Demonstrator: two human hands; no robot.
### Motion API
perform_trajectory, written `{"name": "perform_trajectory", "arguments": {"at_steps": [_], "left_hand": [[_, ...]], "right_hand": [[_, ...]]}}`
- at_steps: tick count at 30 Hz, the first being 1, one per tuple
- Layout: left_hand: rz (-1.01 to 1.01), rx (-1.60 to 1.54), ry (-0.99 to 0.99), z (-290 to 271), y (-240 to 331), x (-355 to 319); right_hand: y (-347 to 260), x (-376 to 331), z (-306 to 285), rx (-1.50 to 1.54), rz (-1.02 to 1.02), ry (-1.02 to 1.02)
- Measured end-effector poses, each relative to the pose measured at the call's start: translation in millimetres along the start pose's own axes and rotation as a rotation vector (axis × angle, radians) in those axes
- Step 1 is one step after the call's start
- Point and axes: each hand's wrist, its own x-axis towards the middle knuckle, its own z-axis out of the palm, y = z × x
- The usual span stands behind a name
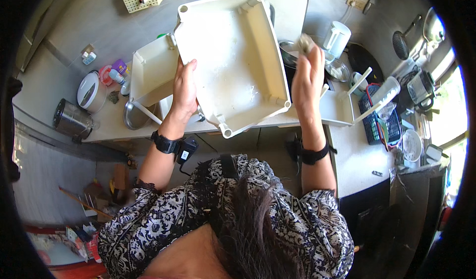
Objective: The person assembles a white plastic shelving unit by inserting legs into trays and connecting multiple trays together. They wipe the trays with a cloth during assembly and place the finished unit on the floor.
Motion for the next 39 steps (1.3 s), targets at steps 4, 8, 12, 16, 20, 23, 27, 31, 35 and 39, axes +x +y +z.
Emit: {"name": "perform_trajectory", "arguments": {"at_steps": [4, 8, 12, 16, 20, 23, 27, 31, 35, 39], "left_hand": [[-0.069, -0.038, -0.007, 19.0, -13.1, -7.4], [0.007, -0.017, -0.029, 25.7, -25.1, -17.4], [0.039, 0.06, 0.004, 24.8, -30.3, -19.7], [0.007, 0.112, -0.051, 27.5, -33.2, -24.1], [-0.045, 0.275, -0.126, 34.5, -39.3, -36.7], [-0.006, 0.237, -0.137, 30.5, -40.3, -34.1], [-0.046, 0.115, -0.144, 20.2, -36.3, -22.2], [-0.159, -0.054, -0.047, 19.2, -31.0, -19.0], [-0.033, -0.057, -0.041, 21.7, -27.5, -14.9], [-0.014, 0.049, -0.116, 22.4, -25.9, -12.6]], "right_hand": [[-16.7, 20.1, 30.8, -0.466, -0.427, -0.258], [-4.9, 6.5, 48.8, -0.978, -0.499, -0.451], [17.1, 5.4, 49.9, -0.766, -0.213, -0.811], [31.7, 36.8, 62.6, -0.761, -0.209, -0.752], [36.2, 53.5, 74.3, -0.902, -0.278, -0.61], [27.7, 31.3, 88.2, -0.819, -0.328, -0.668], [0.2, -3.7, 83.5, -0.588, -0.645, -0.926], [-27.8, -26.3, 40.0, -0.585, -0.623, -1.24], [-34.9, -32.6, 28.8, -0.622, -0.757, -1.274], [-30.1, -11.9, 46.5, -0.791, -0.81, -1.143]]}}
